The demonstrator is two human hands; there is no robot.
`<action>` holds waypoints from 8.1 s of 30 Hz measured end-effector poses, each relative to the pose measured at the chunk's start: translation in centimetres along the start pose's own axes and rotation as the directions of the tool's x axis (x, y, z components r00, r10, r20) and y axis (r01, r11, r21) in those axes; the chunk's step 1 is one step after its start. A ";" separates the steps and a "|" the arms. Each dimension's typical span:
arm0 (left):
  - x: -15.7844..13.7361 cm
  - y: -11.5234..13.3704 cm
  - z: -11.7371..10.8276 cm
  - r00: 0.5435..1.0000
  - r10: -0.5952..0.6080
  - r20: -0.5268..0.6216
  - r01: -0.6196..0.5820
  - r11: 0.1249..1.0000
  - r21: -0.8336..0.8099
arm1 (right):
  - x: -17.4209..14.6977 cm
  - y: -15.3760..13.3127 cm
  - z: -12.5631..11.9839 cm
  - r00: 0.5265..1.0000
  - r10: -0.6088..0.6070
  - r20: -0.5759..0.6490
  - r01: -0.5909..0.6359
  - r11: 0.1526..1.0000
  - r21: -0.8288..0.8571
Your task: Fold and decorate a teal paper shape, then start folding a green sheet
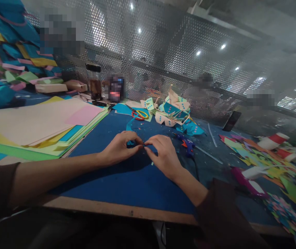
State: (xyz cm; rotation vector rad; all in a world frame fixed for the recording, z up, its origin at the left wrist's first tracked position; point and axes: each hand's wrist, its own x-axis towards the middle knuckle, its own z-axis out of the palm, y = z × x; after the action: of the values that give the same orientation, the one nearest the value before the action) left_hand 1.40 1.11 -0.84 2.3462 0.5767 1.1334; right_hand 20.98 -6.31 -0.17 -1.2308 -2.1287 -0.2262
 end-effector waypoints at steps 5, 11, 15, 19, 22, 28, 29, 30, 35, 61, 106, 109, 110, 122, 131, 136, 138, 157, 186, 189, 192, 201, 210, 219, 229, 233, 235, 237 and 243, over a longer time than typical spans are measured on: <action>0.0 0.0 0.0 1.000 0.010 0.000 -0.010 1.000 0.009 | 0.0 0.0 0.0 1.000 0.004 -0.009 -0.004 1.000 0.016; 0.1 0.2 -0.1 1.000 0.006 0.001 -0.006 1.000 0.031 | 0.1 0.1 0.2 0.999 0.040 0.004 -0.040 0.997 0.071; 0.1 0.3 -0.1 1.000 0.000 0.004 0.000 0.999 0.034 | 0.1 0.1 0.3 0.996 0.071 0.061 -0.077 0.992 0.100; 0.1 0.3 -0.2 1.000 -0.003 0.006 0.003 1.000 0.027 | 0.1 0.1 0.2 0.990 0.108 0.095 -0.120 0.984 0.129; 0.0 0.3 -0.2 1.000 -0.011 0.001 0.011 0.999 0.031 | 0.2 0.1 0.2 0.982 0.151 0.109 -0.168 0.973 0.161; 0.1 0.3 -0.2 1.000 -0.021 0.010 0.021 1.000 0.012 | 0.3 0.2 0.3 0.965 0.214 0.154 -0.252 0.920 0.300; 0.1 0.3 -0.2 1.000 -0.017 0.012 0.017 1.000 0.010 | 0.3 0.3 0.3 0.964 0.217 0.157 -0.257 0.912 0.318; 0.1 0.3 -0.1 1.000 -0.013 0.016 0.013 1.000 0.011 | 0.2 0.3 0.3 0.963 0.218 0.157 -0.259 0.907 0.331; 0.0 0.1 -0.1 1.000 -0.018 0.026 0.018 0.999 0.028 | 0.2 0.2 0.2 0.967 0.208 0.148 -0.249 0.898 0.362; 0.1 0.3 -0.3 0.999 -0.043 0.017 0.042 0.999 0.027 | 0.6 1.2 0.4 0.806 0.462 0.370 -0.562 0.404 0.722; 0.2 0.2 0.0 0.994 0.097 0.043 -0.098 0.995 0.022 | 0.5 1.1 1.1 0.727 0.416 0.547 -0.671 0.261 0.693; 0.1 0.0 0.0 0.996 0.089 0.033 -0.090 0.996 0.020 | 0.6 1.0 1.1 0.718 0.430 0.548 -0.680 0.263 0.684; 0.1 0.0 0.1 0.996 0.085 0.030 -0.086 0.996 0.021 | 0.6 0.9 1.1 0.714 0.435 0.549 -0.684 0.262 0.681; 0.2 0.0 -0.1 0.997 0.067 0.036 -0.067 0.998 -0.017 | 0.7 0.8 1.1 0.746 0.414 0.521 -0.649 0.279 0.707; 0.1 0.1 -0.1 0.997 0.056 0.043 -0.056 0.998 -0.001 | 0.7 1.1 1.4 0.732 0.395 0.554 -0.671 0.280 0.687; 0.1 0.2 -0.2 0.996 0.083 0.040 -0.084 0.996 0.021 | 0.8 1.1 1.3 0.730 0.389 0.562 -0.676 0.284 0.681; 0.0 0.2 -0.1 0.996 0.085 0.039 -0.086 0.996 0.026 | 0.7 1.1 1.3 0.723 0.383 0.575 -0.684 0.279 0.674; 0.0 0.2 -0.1 0.996 0.041 0.078 -0.043 0.999 0.013 | 0.5 1.2 1.0 0.730 0.361 0.581 -0.680 0.300 0.669; 0.0 0.2 0.2 0.992 0.108 0.071 -0.113 0.992 0.064 | 0.2 0.8 0.5 0.719 0.378 0.583 -0.692 0.311 0.652; 0.0 0.3 0.2 0.992 0.103 0.069 -0.108 0.992 0.071 | 0.2 0.9 0.7 0.724 0.377 0.578 -0.687 0.311 0.657; 0.0 0.3 0.2 0.992 0.106 0.065 -0.111 0.992 0.067 | 0.2 1.1 0.8 0.730 0.373 0.573 -0.680 0.310 0.665; 0.1 0.3 0.0 0.997 0.060 0.048 -0.062 0.997 0.038 | 0.1 0.7 0.6 0.801 0.389 0.455 -0.597 0.468 0.652; 0.2 0.0 -0.1 1.000 0.027 0.008 -0.027 1.000 -0.004 | -0.1 -0.2 -0.3 0.991 0.120 -0.067 -0.089 0.932 0.351; 0.2 0.5 -0.2 0.999 0.049 -0.006 -0.049 0.999 -0.022 | -0.2 -0.2 -0.3 0.994 0.059 -0.091 -0.039 0.977 0.208; 0.1 0.5 -0.2 0.998 0.061 -0.010 -0.061 0.997 -0.040 | -0.4 0.1 0.1 0.999 0.017 -0.040 -0.013 0.995 0.097; 0.1 0.6 -0.2 0.998 0.057 -0.004 -0.057 0.998 -0.022 | -0.4 0.0 0.0 0.999 -0.005 -0.047 0.008 0.998 0.057; 0.1 0.5 -0.2 0.999 0.049 -0.005 -0.049 0.999 -0.006 | -0.4 0.0 0.0 0.998 -0.016 -0.054 0.018 0.999 0.043; 0.1 0.3 -0.1 0.999 0.042 -0.011 -0.042 0.999 0.011 | -0.4 0.0 0.0 0.998 -0.021 -0.053 0.023 0.999 0.035; 0.0 0.1 0.0 0.999 0.047 -0.007 -0.047 0.999 0.027 | -0.3 0.0 0.1 1.000 -0.007 -0.025 0.008 0.999 0.049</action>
State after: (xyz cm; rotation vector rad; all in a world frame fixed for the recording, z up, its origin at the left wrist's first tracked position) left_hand 1.40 1.01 -0.81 2.3913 0.5451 1.1627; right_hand 21.08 -6.50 -0.42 -1.1864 -2.1054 -0.1908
